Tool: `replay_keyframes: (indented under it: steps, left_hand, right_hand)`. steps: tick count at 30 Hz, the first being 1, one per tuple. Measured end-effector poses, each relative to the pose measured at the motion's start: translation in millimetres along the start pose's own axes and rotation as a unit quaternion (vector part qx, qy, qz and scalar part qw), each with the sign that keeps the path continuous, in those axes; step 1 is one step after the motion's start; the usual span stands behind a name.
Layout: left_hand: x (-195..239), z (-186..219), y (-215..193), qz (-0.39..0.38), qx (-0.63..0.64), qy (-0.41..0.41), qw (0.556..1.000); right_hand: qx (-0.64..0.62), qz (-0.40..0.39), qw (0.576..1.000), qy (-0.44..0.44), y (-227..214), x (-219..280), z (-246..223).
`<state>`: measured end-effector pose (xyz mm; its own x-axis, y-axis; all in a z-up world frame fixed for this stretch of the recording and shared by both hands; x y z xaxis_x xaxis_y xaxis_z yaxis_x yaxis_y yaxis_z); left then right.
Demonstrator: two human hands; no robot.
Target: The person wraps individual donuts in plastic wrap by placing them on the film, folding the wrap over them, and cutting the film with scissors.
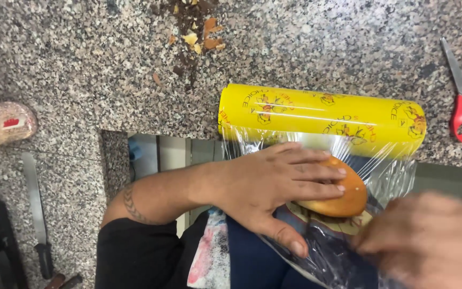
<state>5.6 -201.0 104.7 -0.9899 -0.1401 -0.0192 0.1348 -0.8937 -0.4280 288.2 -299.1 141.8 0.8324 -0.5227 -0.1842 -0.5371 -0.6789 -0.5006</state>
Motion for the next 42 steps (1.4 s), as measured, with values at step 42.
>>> replay_keyframes:
  steps: [42]
  left_hand:
    - [-33.4,-8.4,-48.8,0.138,-0.024,0.019,0.99]
  right_hand:
    - [-0.162,0.134,0.867,0.451,27.0,-35.6,123.2]
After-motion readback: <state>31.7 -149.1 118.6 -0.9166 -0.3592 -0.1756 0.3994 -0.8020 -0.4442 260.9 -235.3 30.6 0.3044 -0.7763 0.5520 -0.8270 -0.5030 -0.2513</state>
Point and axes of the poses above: each hand's wrist, its own x-axis away from the middle knuckle, its own y-axis out of the palm, z = x × y, the point moved 2 cm from there along -x, towards the middle knuckle, and after that the axes turned 3 degrees about -z, right-handed, at the moved point
